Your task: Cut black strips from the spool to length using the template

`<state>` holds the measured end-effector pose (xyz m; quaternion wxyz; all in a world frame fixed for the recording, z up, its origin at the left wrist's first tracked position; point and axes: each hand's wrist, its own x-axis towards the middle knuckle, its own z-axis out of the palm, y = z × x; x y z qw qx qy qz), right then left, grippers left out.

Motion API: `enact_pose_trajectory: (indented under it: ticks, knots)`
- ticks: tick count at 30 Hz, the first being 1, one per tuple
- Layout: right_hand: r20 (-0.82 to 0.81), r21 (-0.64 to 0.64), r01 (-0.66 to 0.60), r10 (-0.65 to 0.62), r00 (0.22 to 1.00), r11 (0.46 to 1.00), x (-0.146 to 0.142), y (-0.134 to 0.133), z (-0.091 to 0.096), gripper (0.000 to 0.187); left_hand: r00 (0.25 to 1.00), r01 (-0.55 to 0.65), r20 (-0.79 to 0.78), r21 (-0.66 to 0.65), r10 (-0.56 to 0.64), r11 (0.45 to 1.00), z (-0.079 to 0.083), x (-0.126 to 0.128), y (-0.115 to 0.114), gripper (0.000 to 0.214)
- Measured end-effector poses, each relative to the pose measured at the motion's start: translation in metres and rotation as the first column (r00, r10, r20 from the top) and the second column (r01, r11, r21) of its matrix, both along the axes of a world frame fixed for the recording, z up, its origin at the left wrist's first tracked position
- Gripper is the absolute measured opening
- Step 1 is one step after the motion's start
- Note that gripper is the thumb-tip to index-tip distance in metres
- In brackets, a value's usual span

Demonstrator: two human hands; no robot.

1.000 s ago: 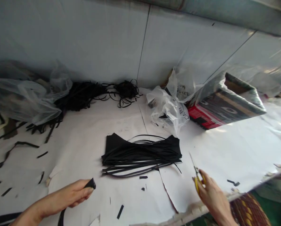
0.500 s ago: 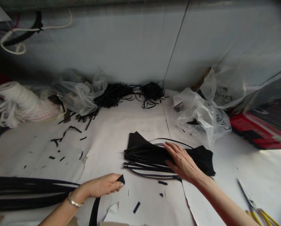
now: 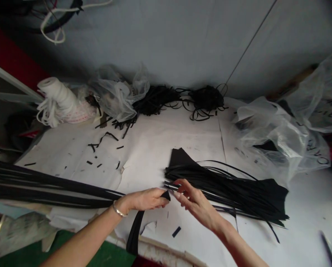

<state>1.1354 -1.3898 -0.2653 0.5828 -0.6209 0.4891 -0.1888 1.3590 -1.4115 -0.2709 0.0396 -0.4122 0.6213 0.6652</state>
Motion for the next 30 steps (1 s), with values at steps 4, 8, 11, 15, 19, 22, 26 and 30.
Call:
enact_pose_trajectory:
  ticks: [4,8,11,15,19,22,26,30]
  knots:
    - [0.09,0.025,0.09,-0.092,0.992,0.996,0.031,0.025,-0.011,0.039,0.994,0.051,-0.096,-0.097,-0.06,0.994,0.004,-0.005,-0.002,0.02]
    - [0.076,-0.048,0.205,-0.201,0.977,0.978,0.053,0.033,-0.018,0.035,0.989,0.049,-0.137,-0.105,-0.063,0.993,0.005,-0.003,0.0,0.018]
    - [0.017,-0.104,0.254,-0.254,0.967,0.962,0.061,0.036,-0.016,0.033,0.987,0.056,-0.148,-0.067,-0.066,0.996,0.012,-0.001,0.002,0.019]
    - [-0.043,-0.157,0.303,-0.313,0.949,0.94,0.064,0.041,-0.004,0.028,0.992,0.077,-0.1,-0.029,-0.079,0.997,0.031,-0.003,0.005,0.023]
    - [0.106,-0.153,0.362,-0.349,0.931,0.919,0.061,0.044,0.005,0.02,0.998,0.05,-0.038,0.017,-0.05,0.999,0.039,-0.005,0.011,0.037]
    - [0.185,-0.127,0.425,-0.4,0.898,0.896,0.058,0.047,0.008,0.017,1.0,0.022,0.011,0.035,-0.022,0.999,0.037,-0.008,0.016,0.046]
    - [0.246,-0.074,0.502,-0.472,0.847,0.862,0.054,0.056,0.011,0.018,0.998,0.038,0.053,0.035,-0.04,0.999,0.039,-0.017,0.021,0.045]
    - [0.273,-0.028,0.571,-0.543,0.794,0.821,0.045,0.068,0.015,0.022,0.996,0.084,0.017,0.02,-0.085,0.996,0.047,-0.032,0.022,0.035]
